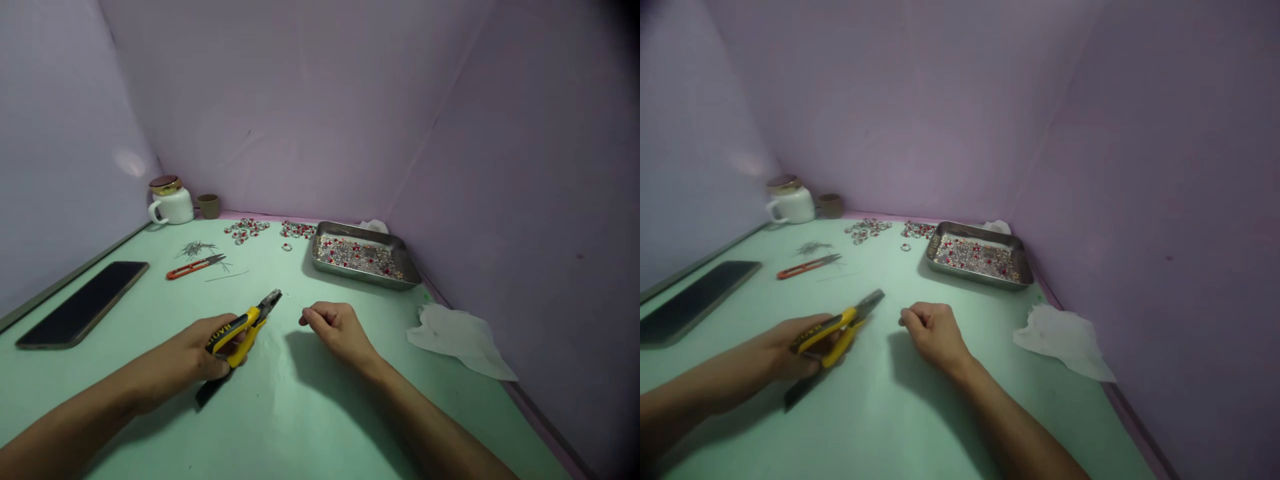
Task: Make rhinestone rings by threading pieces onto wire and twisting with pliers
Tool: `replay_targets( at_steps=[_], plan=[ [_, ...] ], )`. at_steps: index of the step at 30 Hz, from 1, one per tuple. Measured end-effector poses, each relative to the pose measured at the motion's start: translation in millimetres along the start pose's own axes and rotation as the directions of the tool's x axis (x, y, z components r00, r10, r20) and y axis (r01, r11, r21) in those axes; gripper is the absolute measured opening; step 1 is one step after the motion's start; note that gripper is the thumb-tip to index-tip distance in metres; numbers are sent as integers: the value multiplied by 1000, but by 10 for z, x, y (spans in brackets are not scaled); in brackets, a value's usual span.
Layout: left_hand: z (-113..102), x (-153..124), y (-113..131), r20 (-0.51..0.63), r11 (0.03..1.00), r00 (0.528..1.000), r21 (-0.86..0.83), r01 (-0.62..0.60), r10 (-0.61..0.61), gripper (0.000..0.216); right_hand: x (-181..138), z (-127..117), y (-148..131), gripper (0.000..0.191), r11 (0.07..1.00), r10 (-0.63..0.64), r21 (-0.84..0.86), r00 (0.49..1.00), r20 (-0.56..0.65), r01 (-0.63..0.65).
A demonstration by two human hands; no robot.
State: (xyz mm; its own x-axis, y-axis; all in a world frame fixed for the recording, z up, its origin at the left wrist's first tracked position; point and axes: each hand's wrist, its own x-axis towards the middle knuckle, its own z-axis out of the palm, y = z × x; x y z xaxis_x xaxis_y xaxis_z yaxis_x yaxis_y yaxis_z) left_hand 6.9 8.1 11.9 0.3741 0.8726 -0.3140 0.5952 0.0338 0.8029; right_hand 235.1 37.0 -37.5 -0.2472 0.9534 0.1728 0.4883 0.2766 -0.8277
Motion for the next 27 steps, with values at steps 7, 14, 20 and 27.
replay_targets(
  at_steps=[7, 14, 20, 27],
  plan=[
    [45, -25, 89, 115, 997, 993, -71, 15, -7, 21, -90, 11, -43, 34, 916, -193, -362, 981, -27, 170],
    [52, -18, 10, 124, 994, 991, -85, 68, -57, 23, -97, 13, -47, 31, 810, -277, -544, 961, -28, 218],
    [81, -15, -25, 106, 997, 994, -71, 32, -25, 22, -90, 23, -29, 31, 782, -280, -585, 960, -20, 216],
    [108, -21, 36, 114, 994, 988, -17, 105, -103, 19, -103, 21, -32, 31, 755, -292, -613, 956, 1, 232]
  ],
)
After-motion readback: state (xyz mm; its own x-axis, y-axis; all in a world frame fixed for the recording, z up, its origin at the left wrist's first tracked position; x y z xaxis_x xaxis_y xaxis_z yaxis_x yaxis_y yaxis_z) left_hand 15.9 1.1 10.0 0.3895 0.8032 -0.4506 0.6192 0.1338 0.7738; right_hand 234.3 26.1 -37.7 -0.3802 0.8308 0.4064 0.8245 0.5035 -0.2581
